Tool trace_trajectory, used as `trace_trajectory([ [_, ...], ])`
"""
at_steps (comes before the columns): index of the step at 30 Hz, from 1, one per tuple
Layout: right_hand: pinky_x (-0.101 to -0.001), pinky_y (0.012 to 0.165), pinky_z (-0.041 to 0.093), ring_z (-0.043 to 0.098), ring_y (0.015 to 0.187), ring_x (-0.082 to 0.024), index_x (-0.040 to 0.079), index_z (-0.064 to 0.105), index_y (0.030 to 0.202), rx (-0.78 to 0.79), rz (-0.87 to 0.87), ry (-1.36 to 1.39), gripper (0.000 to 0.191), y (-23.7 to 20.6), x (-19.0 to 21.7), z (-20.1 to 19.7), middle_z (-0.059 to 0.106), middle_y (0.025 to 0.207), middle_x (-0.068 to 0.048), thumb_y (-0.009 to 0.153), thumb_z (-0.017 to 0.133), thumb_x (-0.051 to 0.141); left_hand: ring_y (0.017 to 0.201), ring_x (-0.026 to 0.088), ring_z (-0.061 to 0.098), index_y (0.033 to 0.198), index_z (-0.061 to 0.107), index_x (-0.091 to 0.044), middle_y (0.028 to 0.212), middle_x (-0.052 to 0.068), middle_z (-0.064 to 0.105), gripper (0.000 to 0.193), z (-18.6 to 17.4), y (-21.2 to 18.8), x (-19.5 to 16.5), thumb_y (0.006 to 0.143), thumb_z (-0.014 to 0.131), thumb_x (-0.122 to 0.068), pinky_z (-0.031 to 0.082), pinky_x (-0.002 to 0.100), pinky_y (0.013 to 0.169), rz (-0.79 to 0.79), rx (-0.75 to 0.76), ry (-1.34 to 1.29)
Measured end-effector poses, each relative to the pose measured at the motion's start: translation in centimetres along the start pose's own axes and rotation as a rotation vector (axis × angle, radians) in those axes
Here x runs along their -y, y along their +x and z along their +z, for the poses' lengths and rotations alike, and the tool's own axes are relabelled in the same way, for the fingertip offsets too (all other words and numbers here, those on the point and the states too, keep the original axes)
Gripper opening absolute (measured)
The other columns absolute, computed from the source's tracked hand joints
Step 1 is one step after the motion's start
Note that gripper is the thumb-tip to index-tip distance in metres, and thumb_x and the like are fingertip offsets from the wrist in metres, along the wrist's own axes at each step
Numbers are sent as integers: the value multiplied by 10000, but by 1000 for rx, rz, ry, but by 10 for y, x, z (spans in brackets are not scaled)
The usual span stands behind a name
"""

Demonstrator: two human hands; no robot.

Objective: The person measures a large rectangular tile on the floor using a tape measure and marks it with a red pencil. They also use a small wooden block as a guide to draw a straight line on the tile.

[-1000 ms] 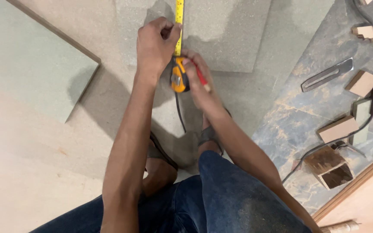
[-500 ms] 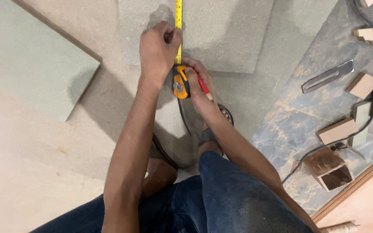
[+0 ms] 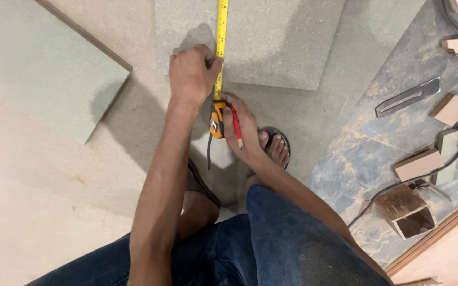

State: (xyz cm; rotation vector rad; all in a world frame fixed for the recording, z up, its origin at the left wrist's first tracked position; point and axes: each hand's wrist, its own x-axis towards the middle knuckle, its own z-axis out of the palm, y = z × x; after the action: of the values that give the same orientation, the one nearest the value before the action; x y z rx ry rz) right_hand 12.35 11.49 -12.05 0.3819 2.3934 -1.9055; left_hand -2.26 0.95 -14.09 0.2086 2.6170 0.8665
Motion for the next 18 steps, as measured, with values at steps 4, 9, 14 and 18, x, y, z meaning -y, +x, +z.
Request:
trace_trajectory([
  [4, -371, 967, 547, 699, 1062, -307, -29, 574, 1341, 12, 23, -8, 335, 2, -3, -1, 687, 1188, -213, 1029, 466, 23, 680, 314, 675, 762, 712, -93, 676, 76, 707, 217, 3, 0, 1, 869, 783, -267, 446, 495, 902, -45, 40, 15],
  [9, -359, 989, 540, 695, 1099, -290, -33, 548, 1366, 32, -11, 9, 334, 1, -2, -3, 671, 1244, -214, 1051, 462, 36, 615, 267, 684, 780, 716, -90, 650, 68, 713, 197, 1, -1, -1, 882, 764, -251, 413, 480, 972, -87, 82, 6],
  [14, -342, 921, 552, 679, 1011, -211, -20, 574, 1314, -50, 213, 77, 313, 3, 2, 0, 692, 1130, -172, 1039, 508, 116, 585, 179, 623, 809, 715, -17, 674, 69, 679, 190, -10, -6, -5, 893, 778, -177, 492, 364, 668, -29, -27, -259],
  [18, -326, 932, 544, 629, 1035, -147, 3, 552, 1297, -114, 186, 189, 297, 15, 6, -4, 651, 1160, -115, 1083, 542, 209, 555, 93, 462, 785, 688, 16, 605, 34, 578, 237, -18, -4, -9, 956, 767, -127, 382, 279, 498, -74, -63, -524],
])
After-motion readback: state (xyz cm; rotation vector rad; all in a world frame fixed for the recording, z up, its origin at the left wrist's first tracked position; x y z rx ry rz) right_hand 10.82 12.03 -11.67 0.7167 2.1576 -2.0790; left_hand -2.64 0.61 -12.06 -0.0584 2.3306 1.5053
